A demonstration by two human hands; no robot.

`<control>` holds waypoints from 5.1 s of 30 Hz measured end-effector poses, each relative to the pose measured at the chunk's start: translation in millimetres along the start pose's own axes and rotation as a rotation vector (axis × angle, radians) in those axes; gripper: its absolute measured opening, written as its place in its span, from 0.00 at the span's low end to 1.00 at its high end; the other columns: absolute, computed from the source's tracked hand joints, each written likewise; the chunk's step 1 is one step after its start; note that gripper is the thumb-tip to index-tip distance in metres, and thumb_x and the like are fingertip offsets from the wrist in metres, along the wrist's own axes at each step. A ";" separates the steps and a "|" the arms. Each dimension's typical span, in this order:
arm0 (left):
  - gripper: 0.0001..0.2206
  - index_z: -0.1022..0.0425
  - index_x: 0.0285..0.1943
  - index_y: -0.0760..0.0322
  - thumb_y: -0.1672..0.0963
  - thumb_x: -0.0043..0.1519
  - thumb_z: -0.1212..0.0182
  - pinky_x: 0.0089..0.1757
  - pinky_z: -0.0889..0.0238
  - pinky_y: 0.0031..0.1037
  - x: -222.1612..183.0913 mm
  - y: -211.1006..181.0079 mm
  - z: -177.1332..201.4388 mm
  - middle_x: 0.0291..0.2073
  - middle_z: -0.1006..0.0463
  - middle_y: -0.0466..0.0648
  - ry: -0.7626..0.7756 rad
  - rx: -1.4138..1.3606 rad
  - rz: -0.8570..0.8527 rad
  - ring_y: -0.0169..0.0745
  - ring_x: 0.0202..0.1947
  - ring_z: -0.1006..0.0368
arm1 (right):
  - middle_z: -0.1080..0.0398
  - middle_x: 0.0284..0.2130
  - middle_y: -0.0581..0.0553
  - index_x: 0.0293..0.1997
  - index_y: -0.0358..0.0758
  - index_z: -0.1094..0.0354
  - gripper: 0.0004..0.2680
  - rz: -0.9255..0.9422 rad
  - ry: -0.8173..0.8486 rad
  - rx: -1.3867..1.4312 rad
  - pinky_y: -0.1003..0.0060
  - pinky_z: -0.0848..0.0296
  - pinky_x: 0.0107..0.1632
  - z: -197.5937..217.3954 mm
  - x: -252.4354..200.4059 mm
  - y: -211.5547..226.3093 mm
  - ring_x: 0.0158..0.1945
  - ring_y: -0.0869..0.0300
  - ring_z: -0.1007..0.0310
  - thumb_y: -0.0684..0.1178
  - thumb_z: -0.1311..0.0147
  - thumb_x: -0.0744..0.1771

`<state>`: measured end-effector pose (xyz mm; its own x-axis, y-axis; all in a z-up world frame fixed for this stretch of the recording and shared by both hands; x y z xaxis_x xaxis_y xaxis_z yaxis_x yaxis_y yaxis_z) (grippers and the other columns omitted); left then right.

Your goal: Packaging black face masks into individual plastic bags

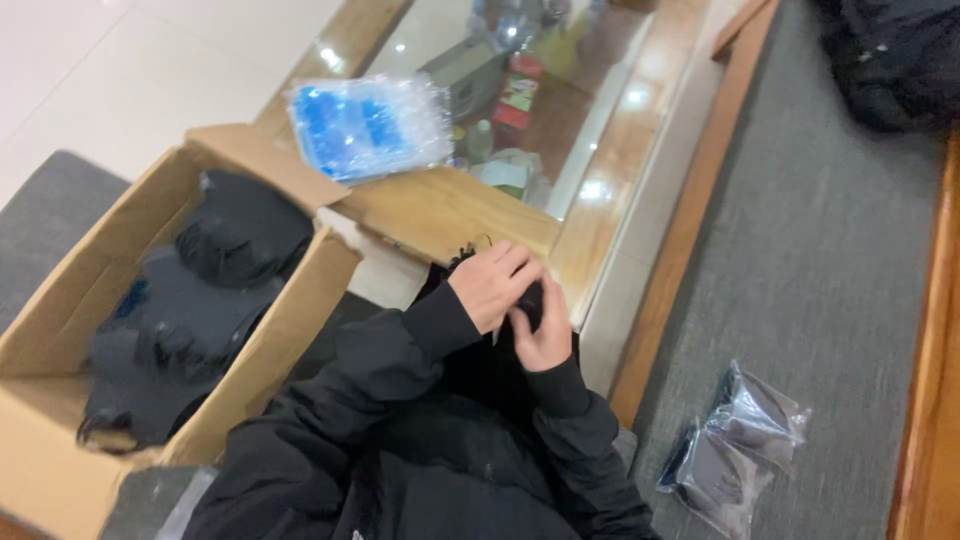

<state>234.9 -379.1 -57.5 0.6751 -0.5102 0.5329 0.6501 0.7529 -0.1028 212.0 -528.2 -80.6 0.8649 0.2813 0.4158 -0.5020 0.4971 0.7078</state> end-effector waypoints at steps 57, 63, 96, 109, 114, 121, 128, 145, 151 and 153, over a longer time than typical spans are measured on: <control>0.47 0.47 0.77 0.71 0.58 0.51 0.16 0.50 0.25 0.49 -74.6 -6.5 -101.7 0.70 0.37 0.64 -0.337 -1.653 1.660 0.67 0.59 0.31 | 0.37 0.53 0.29 0.72 0.37 0.43 0.22 -0.250 -0.090 -0.238 0.51 0.21 0.43 -27.0 -13.5 -6.1 0.50 0.36 0.26 0.54 0.49 0.70; 0.46 0.48 0.77 0.75 0.57 0.52 0.19 0.53 0.29 0.50 -64.9 -15.4 -67.3 0.70 0.39 0.70 -0.365 -1.553 1.644 0.71 0.62 0.36 | 0.38 0.58 0.35 0.72 0.35 0.43 0.20 -0.052 -0.152 -0.399 0.57 0.20 0.42 -38.9 -20.7 -11.2 0.49 0.46 0.27 0.50 0.52 0.71; 0.39 0.37 0.72 0.70 0.58 0.53 0.19 0.45 0.25 0.49 -97.2 5.7 -85.3 0.65 0.30 0.65 -0.410 -1.533 1.567 0.63 0.60 0.29 | 0.32 0.37 0.53 0.45 0.50 0.18 0.07 0.162 -0.369 -0.371 0.74 0.30 0.40 -55.4 -7.1 13.6 0.39 0.61 0.34 0.42 0.39 0.66; 0.44 0.40 0.75 0.65 0.57 0.50 0.16 0.49 0.28 0.52 -85.6 -10.0 -85.2 0.67 0.32 0.60 -0.385 -1.616 1.549 0.64 0.61 0.31 | 0.26 0.29 0.47 0.45 0.46 0.22 0.08 -0.379 -0.213 -0.087 0.63 0.24 0.36 -43.3 -30.9 -14.8 0.31 0.55 0.26 0.54 0.39 0.67; 0.44 0.38 0.75 0.63 0.59 0.48 0.15 0.55 0.33 0.53 -101.9 -5.3 -118.0 0.68 0.32 0.60 -0.306 -1.623 1.418 0.61 0.65 0.37 | 0.26 0.32 0.46 0.49 0.43 0.25 0.07 -0.121 -0.268 -0.247 0.61 0.23 0.40 -37.8 -23.4 -0.6 0.35 0.53 0.24 0.49 0.46 0.71; 0.42 0.39 0.74 0.59 0.64 0.50 0.20 0.41 0.20 0.47 -112.1 6.0 -107.1 0.61 0.25 0.57 -0.471 -1.753 1.619 0.62 0.45 0.20 | 0.25 0.23 0.38 0.48 0.38 0.32 0.07 -0.609 -0.490 0.396 0.71 0.27 0.20 -35.7 -28.3 -80.5 0.21 0.57 0.25 0.47 0.41 0.69; 0.35 0.29 0.66 0.60 0.67 0.48 0.22 0.34 0.17 0.44 -113.7 8.0 -92.7 0.51 0.19 0.61 -0.626 -1.865 1.701 0.64 0.39 0.17 | 0.26 0.19 0.35 0.56 0.36 0.42 0.11 -0.907 -0.314 0.385 0.68 0.34 0.09 -7.3 -23.2 -87.1 0.12 0.55 0.28 0.48 0.48 0.70; 0.40 0.35 0.72 0.59 0.66 0.49 0.20 0.30 0.16 0.40 -110.2 18.2 -140.7 0.56 0.21 0.57 -0.401 -1.890 1.476 0.60 0.34 0.17 | 0.44 0.41 0.46 0.57 0.51 0.27 0.13 -0.166 -0.229 -0.704 0.58 0.33 0.44 -7.7 -44.3 -109.9 0.43 0.48 0.36 0.56 0.47 0.68; 0.42 0.38 0.73 0.62 0.65 0.49 0.19 0.33 0.16 0.40 -113.4 13.9 -143.2 0.57 0.23 0.58 -0.426 -1.848 1.453 0.60 0.38 0.19 | 0.41 0.41 0.44 0.58 0.49 0.27 0.12 -0.217 -0.218 -0.625 0.55 0.33 0.45 -1.7 -38.6 -91.9 0.42 0.45 0.35 0.54 0.47 0.69; 0.42 0.37 0.73 0.64 0.64 0.47 0.17 0.37 0.17 0.39 -106.7 11.0 -130.2 0.59 0.24 0.57 -0.431 -1.764 1.450 0.60 0.44 0.20 | 0.39 0.40 0.42 0.59 0.47 0.27 0.12 -0.236 -0.222 -0.570 0.53 0.33 0.45 0.7 -31.8 -77.8 0.42 0.43 0.33 0.52 0.47 0.69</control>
<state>215.4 -370.4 -224.9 0.8743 0.0996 -0.4751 -0.2933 -0.6715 -0.6805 223.5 -576.4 -148.5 0.8983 -0.0344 0.4380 -0.1635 0.8992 0.4058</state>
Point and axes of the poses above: each hand's wrist, its own x-axis towards the middle knuckle, its own z-axis out of the back of the hand, y = z × x, the point moved 2 cm from there along x, towards the middle knuckle
